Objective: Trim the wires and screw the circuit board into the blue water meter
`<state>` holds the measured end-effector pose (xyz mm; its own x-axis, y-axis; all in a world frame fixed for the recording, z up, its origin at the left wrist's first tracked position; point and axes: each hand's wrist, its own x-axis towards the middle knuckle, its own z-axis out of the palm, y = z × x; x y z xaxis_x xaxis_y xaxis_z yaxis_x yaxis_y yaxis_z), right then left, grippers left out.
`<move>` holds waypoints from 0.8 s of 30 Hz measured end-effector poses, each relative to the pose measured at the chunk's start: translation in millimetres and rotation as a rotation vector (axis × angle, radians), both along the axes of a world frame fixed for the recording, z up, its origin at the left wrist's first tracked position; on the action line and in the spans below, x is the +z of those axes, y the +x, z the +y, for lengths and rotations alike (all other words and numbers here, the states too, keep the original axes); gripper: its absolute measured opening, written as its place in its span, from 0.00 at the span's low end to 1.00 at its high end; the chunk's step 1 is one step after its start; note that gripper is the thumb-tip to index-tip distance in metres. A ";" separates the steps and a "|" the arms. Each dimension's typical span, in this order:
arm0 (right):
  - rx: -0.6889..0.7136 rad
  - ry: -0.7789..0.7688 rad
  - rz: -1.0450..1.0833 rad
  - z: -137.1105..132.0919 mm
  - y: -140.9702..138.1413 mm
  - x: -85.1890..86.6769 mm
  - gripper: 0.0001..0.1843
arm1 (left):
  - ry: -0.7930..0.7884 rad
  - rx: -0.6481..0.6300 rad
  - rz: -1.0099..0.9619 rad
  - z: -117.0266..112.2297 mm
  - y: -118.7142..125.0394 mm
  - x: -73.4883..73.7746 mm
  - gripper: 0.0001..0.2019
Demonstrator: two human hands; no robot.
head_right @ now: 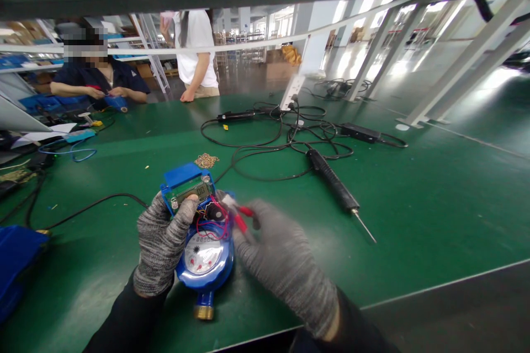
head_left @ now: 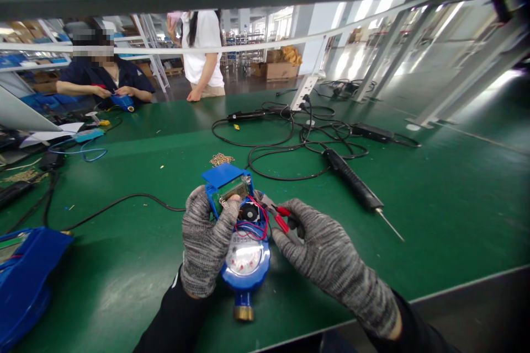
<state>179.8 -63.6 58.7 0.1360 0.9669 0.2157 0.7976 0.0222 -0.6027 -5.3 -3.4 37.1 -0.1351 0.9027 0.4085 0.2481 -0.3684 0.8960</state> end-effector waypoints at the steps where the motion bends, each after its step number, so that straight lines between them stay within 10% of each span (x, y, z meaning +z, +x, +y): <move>1: -0.002 0.001 -0.006 -0.1 -0.1 0.2 0.13 | 0.005 0.003 0.007 0.4 -0.1 -0.4 0.14; 24: 0.008 0.144 -0.053 2.1 -2.7 -10.3 0.13 | -0.078 -0.102 -0.176 -2.7 4.1 6.2 0.13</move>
<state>177.1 -61.5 48.3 0.1126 0.9267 0.3586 0.8280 0.1120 -0.5495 -1.2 -6.1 43.3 -0.1045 0.9434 0.3149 0.0506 -0.3111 0.9490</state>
